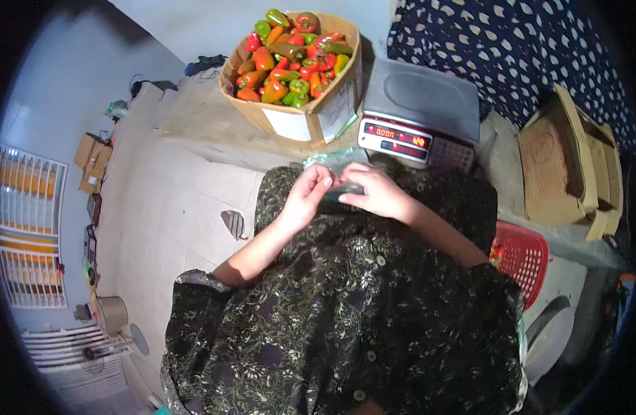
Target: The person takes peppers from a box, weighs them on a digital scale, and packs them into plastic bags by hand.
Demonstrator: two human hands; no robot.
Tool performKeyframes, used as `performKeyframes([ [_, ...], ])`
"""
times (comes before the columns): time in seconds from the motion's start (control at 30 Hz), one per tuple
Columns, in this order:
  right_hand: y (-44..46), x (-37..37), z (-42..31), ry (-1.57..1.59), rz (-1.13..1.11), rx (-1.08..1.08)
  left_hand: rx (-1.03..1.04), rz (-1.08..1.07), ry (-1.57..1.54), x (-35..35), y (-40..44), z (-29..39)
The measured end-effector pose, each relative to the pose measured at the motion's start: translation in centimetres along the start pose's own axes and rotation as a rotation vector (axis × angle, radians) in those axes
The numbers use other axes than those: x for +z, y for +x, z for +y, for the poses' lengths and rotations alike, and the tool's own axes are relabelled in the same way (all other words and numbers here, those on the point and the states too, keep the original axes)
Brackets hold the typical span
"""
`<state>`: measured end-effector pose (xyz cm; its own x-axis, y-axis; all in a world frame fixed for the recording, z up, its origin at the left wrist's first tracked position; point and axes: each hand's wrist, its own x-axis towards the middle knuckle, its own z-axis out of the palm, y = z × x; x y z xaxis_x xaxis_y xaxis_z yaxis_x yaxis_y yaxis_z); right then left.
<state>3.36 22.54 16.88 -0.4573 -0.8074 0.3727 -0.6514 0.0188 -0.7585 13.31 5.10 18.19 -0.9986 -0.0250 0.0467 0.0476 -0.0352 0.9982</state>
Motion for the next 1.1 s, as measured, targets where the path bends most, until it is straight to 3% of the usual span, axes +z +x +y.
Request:
performKeyframes([
  [0.03,0.6,-0.2,0.7,0.01,-0.025,0.03,0.025,0.028,-0.018,0.3,0.5,-0.1],
  [0.13,0.2,-0.4,1.0,0.428,-0.015,0.387,-0.01,-0.083,0.088,1.1,1.1,0.0],
  [0.2,-1.1,-0.4,3.1,0.7,0.065,0.352,-0.051,-0.132,0.239,1.9,2.0,-0.4],
  [0.27,-1.3,-2.6,4.3,0.836,0.185,0.372,-0.338,-0.28,0.231,1.7,3.3,-0.5],
  [0.33,-1.8,-4.9,5.1,0.944,0.302,0.476,-0.345,-0.307,0.356,1.4,3.6,-1.2],
  [0.4,-2.0,-6.9,5.0,1.096,0.45,0.494,-0.354,-0.287,0.358,-0.2,3.7,-3.1],
  [0.5,-1.9,-8.5,5.2,1.236,0.574,0.388,-0.381,-0.267,0.652,-0.6,4.3,-1.9],
  [0.63,-2.1,-8.5,6.0,1.527,0.761,0.343,-0.33,-0.155,0.654,-0.9,4.2,-0.8],
  [0.67,-2.5,-8.4,7.0,1.635,0.755,0.289,-0.315,-0.073,0.523,-1.5,4.2,-1.1],
  [0.73,-3.3,-9.2,7.3,1.632,0.737,0.209,-0.248,0.073,0.338,-1.8,4.6,0.7],
  [0.8,-4.0,-9.8,8.9,1.635,0.807,0.261,-0.174,0.1,0.279,-2.5,5.2,2.9],
  [0.87,-3.8,-10.4,7.7,1.541,0.964,0.444,-0.09,0.138,0.206,-2.6,5.5,4.9],
  [0.97,-4.3,-10.6,8.3,1.419,0.948,0.396,0.019,0.262,0.069,-2.5,6.1,7.3],
  [1.1,-4.3,-9.7,9.4,1.381,0.935,0.596,0.208,0.515,-0.121,-1.6,7.1,10.4],
])
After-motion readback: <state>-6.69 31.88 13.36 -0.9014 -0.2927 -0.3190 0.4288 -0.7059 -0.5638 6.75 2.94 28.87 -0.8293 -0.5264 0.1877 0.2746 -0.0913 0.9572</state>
